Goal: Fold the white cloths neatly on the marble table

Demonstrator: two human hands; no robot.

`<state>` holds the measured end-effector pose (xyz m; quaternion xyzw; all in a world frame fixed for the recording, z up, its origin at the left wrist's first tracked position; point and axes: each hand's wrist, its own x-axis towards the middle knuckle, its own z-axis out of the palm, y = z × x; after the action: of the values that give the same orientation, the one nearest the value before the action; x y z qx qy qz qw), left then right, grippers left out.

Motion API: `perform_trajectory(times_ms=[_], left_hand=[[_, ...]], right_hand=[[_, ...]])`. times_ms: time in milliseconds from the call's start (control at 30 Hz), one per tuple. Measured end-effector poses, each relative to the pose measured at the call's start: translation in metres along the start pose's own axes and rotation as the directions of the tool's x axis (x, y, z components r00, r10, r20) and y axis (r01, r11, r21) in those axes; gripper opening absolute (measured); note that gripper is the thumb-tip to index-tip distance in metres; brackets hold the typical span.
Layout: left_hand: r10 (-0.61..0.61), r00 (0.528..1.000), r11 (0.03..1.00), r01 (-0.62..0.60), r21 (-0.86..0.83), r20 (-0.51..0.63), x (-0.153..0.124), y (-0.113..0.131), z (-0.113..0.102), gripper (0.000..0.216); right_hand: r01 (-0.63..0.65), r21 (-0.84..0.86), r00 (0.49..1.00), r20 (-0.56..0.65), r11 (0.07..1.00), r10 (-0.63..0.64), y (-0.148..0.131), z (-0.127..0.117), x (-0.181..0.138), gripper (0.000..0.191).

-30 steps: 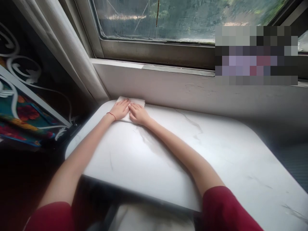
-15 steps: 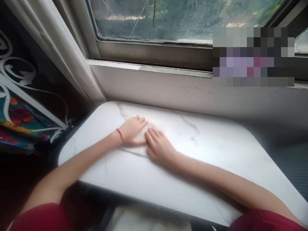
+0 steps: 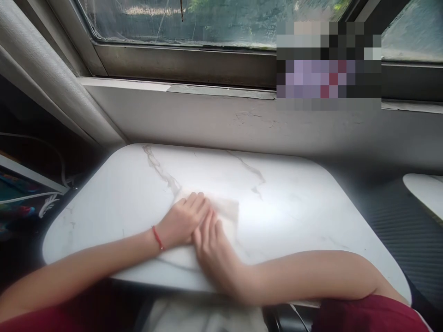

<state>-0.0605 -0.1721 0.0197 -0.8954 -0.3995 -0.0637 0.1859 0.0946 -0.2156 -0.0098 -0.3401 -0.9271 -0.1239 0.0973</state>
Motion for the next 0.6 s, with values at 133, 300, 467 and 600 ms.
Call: perform_trajectory(times_ms=[133,300,467,600], left_hand=[[-0.072,0.997,0.997,0.072,0.000,-0.011,0.018,-0.012,0.014,0.031],[-0.219,0.966,0.972,0.229,-0.060,0.135,0.071,-0.040,0.035,0.033],[-0.362,0.919,0.924,0.376,-0.067,0.157,0.147,-0.060,0.060,0.037],[-0.487,0.864,0.866,0.497,-0.061,0.124,0.190,-0.060,0.074,0.038]], right_hand=[[0.021,-0.282,1.000,0.012,0.959,-0.019,0.017,0.007,0.019,0.052],[-0.105,-0.272,0.991,0.054,0.956,0.124,0.063,0.025,0.058,0.045],[-0.191,-0.139,0.972,0.114,0.972,0.207,0.149,0.038,0.096,0.038],[-0.074,0.010,0.997,-0.028,0.997,0.074,0.218,0.059,0.101,0.029]])
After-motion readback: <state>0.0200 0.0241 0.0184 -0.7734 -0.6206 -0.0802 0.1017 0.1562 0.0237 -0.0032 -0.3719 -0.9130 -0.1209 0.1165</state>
